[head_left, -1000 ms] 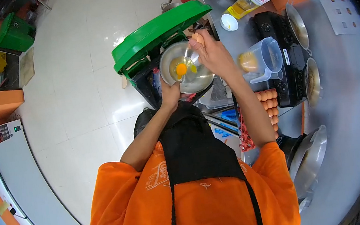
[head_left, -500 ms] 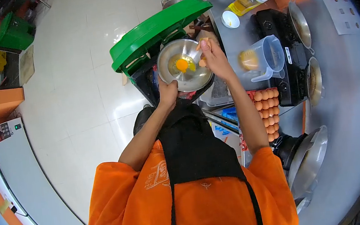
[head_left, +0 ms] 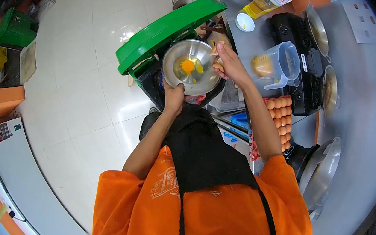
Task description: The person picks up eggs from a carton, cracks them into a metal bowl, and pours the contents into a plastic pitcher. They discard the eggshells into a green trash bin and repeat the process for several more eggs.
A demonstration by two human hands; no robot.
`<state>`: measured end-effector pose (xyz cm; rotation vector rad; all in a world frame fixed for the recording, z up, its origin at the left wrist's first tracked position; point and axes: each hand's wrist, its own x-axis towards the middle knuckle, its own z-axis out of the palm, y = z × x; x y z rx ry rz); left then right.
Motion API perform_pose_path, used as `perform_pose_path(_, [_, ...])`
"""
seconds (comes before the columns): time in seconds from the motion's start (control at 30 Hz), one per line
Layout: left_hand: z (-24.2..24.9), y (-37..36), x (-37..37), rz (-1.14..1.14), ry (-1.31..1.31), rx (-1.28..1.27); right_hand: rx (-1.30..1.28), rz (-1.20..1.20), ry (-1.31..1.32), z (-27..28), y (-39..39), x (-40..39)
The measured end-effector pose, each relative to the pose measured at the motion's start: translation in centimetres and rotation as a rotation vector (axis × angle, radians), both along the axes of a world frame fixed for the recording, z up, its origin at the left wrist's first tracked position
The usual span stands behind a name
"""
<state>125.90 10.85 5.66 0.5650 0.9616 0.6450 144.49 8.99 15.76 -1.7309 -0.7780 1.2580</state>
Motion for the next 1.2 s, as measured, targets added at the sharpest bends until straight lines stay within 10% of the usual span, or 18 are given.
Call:
perform_pose_path(0.4, [2.1, -1.0, -2.8, -0.002, 0.103, 0.033, 0.343, -0.134, 0.149, 13.8, -2.8, -5.3])
perform_pose_path(0.67, [3.0, -1.5, -3.1, 0.041, 0.246, -0.085, 0.798, -0.029, 1.139, 14.5, 0.0, -6.1])
perform_pose_path(0.9, [2.9, -1.1, -3.1, -0.037, 0.233, -0.08, 0.773, -0.105, 1.103, 15.0, -0.4, -6.5])
perform_pose_path(1.2, [4.7, -0.3, -3.1, -0.021, 0.238, -0.081, 0.662, -0.417, 0.384, 8.5, -2.3, -1.2])
